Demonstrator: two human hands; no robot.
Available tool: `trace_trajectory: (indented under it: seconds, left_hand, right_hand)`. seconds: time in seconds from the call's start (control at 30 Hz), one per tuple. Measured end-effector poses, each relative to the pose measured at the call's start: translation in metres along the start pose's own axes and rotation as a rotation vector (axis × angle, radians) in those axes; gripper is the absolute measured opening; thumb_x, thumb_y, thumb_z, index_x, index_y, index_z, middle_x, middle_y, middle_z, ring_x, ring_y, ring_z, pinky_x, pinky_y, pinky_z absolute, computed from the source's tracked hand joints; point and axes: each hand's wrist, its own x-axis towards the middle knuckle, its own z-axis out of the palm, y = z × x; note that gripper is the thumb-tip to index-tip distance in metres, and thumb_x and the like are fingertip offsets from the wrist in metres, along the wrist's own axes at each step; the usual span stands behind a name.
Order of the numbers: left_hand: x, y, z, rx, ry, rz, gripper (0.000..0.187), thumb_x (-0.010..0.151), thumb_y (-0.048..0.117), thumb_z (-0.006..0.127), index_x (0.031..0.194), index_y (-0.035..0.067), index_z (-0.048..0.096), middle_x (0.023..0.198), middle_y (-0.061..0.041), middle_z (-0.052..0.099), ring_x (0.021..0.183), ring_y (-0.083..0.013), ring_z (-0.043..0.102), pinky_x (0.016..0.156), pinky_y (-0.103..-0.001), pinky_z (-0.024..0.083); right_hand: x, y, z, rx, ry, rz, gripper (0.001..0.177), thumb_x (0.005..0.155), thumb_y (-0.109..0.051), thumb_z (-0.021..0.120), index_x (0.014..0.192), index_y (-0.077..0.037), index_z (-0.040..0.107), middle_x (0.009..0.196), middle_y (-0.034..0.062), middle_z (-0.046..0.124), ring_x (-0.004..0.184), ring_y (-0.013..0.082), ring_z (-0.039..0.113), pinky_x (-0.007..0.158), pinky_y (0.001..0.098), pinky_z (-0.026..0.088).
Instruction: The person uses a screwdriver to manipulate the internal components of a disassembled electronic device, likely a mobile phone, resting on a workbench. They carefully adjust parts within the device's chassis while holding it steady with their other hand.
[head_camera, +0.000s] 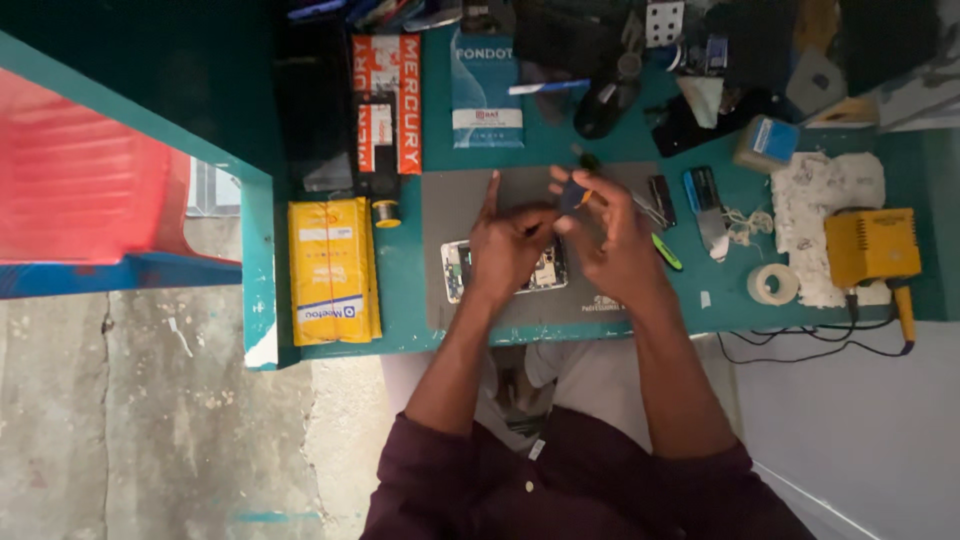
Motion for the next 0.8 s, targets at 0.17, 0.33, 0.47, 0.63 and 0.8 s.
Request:
trace_trajectory:
  seconds: [0.17, 0.33, 0.47, 0.63, 0.8]
  left_hand:
    - [-0.002, -0.003, 0.003, 0.002, 0.009, -0.024, 0.008, 0.083, 0.009, 0.080, 0.091, 0.011, 0.079, 0.088, -0.005, 0.079, 0.068, -0.0242, 0.071, 0.129, -0.051, 0.028]
    - [-0.002, -0.006, 0.002, -0.007, 0.047, 0.052, 0.010, 0.084, 0.012, 0.081, 0.093, 0.012, 0.078, 0.091, -0.005, 0.078, 0.077, -0.0243, 0.074, 0.129, -0.050, 0.027]
    - [-0.002, -0.003, 0.001, -0.024, 0.019, -0.046, 0.004, 0.083, 0.009, 0.081, 0.087, 0.011, 0.079, 0.077, -0.005, 0.077, 0.061, -0.0216, 0.068, 0.130, -0.052, 0.028]
    - [-0.001, -0.001, 0.000, -0.041, 0.063, -0.005, 0.007, 0.082, 0.011, 0.083, 0.088, 0.012, 0.079, 0.077, -0.004, 0.076, 0.063, -0.0202, 0.069, 0.129, -0.050, 0.029]
    - [-0.002, 0.000, -0.002, -0.030, 0.021, -0.033, 0.011, 0.075, 0.010, 0.083, 0.085, 0.010, 0.079, 0.073, -0.005, 0.074, 0.061, -0.0215, 0.068, 0.129, -0.051, 0.028]
  right_hand:
    - [0.004, -0.005, 0.010, -0.413, 0.195, -0.100, 0.060, 0.088, -0.007, 0.086, 0.136, -0.008, 0.052, 0.134, 0.0176, 0.065, 0.117, 0.0318, 0.068, 0.099, 0.0397, 0.057]
    - [-0.006, 0.003, 0.025, -0.388, 0.257, 0.112, 0.056, 0.089, 0.002, 0.081, 0.138, -0.013, 0.057, 0.125, 0.0164, 0.074, 0.097, 0.0231, 0.075, 0.080, 0.0327, 0.062]
    - [-0.006, 0.000, 0.023, -0.266, 0.184, 0.126, 0.050, 0.098, 0.009, 0.065, 0.142, -0.010, 0.050, 0.124, 0.0144, 0.075, 0.112, 0.0247, 0.077, 0.095, 0.0339, 0.062]
    - [0.002, -0.012, 0.020, -0.156, 0.083, 0.145, 0.044, 0.105, 0.005, 0.059, 0.144, -0.007, 0.044, 0.135, 0.0163, 0.072, 0.125, 0.0283, 0.073, 0.103, 0.0349, 0.059]
    - [0.008, -0.017, 0.019, -0.404, 0.161, -0.071, 0.057, 0.090, -0.006, 0.082, 0.136, -0.005, 0.048, 0.131, 0.0191, 0.067, 0.123, 0.0339, 0.066, 0.104, 0.0410, 0.053]
